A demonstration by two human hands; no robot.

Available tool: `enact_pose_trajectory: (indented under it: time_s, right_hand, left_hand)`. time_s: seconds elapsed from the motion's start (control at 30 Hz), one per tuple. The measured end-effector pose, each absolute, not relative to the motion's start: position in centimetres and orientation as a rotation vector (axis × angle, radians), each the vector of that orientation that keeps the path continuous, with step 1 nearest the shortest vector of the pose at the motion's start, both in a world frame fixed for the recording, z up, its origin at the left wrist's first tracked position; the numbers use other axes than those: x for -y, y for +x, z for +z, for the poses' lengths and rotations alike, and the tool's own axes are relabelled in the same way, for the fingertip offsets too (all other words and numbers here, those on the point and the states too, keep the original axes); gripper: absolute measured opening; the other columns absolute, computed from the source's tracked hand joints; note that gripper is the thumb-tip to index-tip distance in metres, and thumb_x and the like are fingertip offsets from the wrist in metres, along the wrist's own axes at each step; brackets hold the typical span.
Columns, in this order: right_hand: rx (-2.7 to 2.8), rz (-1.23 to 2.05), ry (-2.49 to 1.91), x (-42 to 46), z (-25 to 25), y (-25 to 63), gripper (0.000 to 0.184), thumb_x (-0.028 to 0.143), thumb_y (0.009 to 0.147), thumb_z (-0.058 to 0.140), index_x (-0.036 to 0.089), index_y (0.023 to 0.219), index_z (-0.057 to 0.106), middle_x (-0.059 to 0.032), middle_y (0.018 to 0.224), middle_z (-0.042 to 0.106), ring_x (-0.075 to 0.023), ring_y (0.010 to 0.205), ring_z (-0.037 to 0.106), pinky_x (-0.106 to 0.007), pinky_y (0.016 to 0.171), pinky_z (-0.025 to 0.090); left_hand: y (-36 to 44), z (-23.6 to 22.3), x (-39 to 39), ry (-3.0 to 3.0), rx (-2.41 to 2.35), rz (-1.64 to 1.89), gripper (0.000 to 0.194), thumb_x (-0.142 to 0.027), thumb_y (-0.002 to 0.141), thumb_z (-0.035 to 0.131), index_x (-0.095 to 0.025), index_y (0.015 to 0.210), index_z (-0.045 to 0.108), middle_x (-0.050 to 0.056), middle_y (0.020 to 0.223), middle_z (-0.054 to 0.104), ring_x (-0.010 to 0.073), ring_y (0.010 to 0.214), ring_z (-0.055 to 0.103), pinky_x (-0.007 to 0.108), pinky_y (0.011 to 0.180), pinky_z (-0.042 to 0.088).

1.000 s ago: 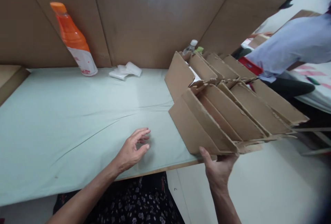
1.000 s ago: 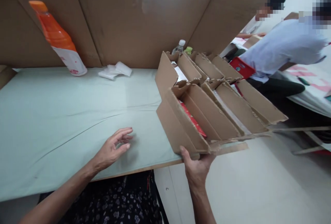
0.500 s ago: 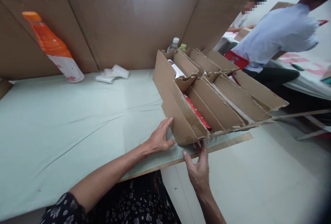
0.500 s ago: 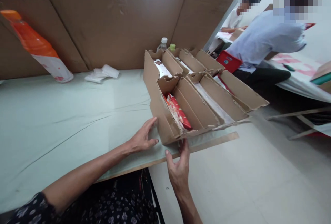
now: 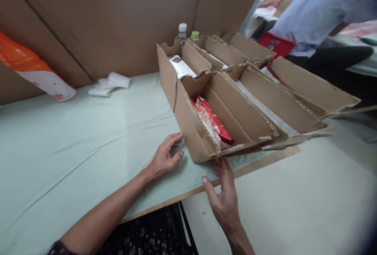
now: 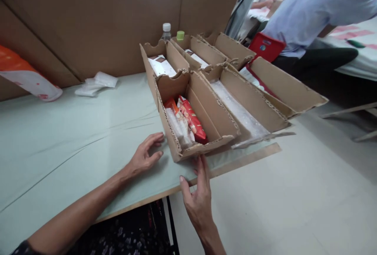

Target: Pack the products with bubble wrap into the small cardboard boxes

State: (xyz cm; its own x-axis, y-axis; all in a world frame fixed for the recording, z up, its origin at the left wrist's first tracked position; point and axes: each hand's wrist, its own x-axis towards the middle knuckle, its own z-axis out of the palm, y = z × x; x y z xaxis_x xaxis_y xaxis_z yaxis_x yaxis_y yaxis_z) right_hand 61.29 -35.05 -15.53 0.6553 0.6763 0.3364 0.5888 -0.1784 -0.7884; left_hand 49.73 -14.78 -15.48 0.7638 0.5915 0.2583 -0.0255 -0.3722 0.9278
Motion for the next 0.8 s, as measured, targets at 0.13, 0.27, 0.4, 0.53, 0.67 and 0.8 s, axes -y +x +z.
enact_pose_trajectory:
  time_s: [0.13, 0.27, 0.4, 0.53, 0.67, 0.8]
  right_hand:
    - [1.014, 0.198, -1.841, 36.1, -15.5, 62.1, 0.073, 0.027, 0.096, 0.061, 0.033, 0.161, 0.028, -0.0117, 0.161, 0.038, -0.031, 0.134, 0.056, -0.048, 0.1, 0.057]
    - [1.041, 0.219, -1.856, 36.2, -15.3, 62.2, 0.068, 0.028, 0.096, 0.059, 0.033, 0.159, 0.034, -0.0094, 0.165, 0.033, -0.0321, 0.14, 0.05, -0.05, 0.106, 0.053]
    - [1.041, 0.185, -1.861, 35.8, -15.9, 62.3, 0.063, 0.03, 0.096, 0.058, 0.03, 0.157, 0.039, -0.0116, 0.163, 0.035, -0.0314, 0.136, 0.054, -0.051, 0.104, 0.053]
    - [1.053, 0.109, -1.833, 35.3, -16.8, 62.7, 0.061, 0.034, 0.095, 0.059, 0.025, 0.153, 0.044, -0.0165, 0.158, 0.042, -0.0312, 0.127, 0.06, -0.052, 0.098, 0.056]
    - [1.061, 0.049, -1.821, 34.7, -17.3, 63.0, 0.058, 0.04, 0.093, 0.06, 0.021, 0.147, 0.05, -0.0195, 0.154, 0.045, -0.0303, 0.12, 0.064, -0.053, 0.096, 0.056]
    - [1.037, -0.001, -1.817, 33.9, -17.4, 62.9, 0.056, 0.044, 0.088, 0.063, 0.019, 0.139, 0.057, -0.0196, 0.151, 0.048, -0.0299, 0.115, 0.065, -0.053, 0.096, 0.055]
  left_hand:
    - [49.3, -15.4, 14.9, 1.81, -0.429, 0.705, 0.05, -0.026, 0.091, 0.061, -0.021, 0.14, 0.055, 0.016, 0.143, 0.055, 0.0256, 0.118, 0.063, 0.04, 0.097, 0.055]
    - [49.3, -15.4, 15.2, 1.852, -0.396, 0.707, 0.052, -0.025, 0.089, 0.063, -0.021, 0.14, 0.056, 0.016, 0.147, 0.052, 0.026, 0.124, 0.061, 0.04, 0.098, 0.054]
    - [49.7, -15.4, 15.1, 1.908, -0.387, 0.663, 0.056, -0.022, 0.084, 0.063, -0.02, 0.14, 0.056, 0.016, 0.149, 0.051, 0.0285, 0.135, 0.053, 0.042, 0.103, 0.052]
    - [49.8, -15.5, 15.0, 1.953, -0.409, 0.627, 0.056, -0.022, 0.08, 0.063, -0.017, 0.136, 0.06, 0.017, 0.147, 0.053, 0.0307, 0.136, 0.052, 0.048, 0.11, 0.048]
    - [47.6, -15.5, 16.4, 1.989, -0.414, 0.615, 0.051, -0.022, 0.078, 0.065, -0.017, 0.129, 0.065, 0.016, 0.143, 0.059, 0.0305, 0.132, 0.057, 0.05, 0.112, 0.046]
    - [43.3, -15.1, 19.0, 1.991, -0.371, 0.599, 0.046, -0.02, 0.078, 0.064, -0.019, 0.124, 0.068, 0.014, 0.14, 0.062, 0.0287, 0.129, 0.059, 0.047, 0.109, 0.049]
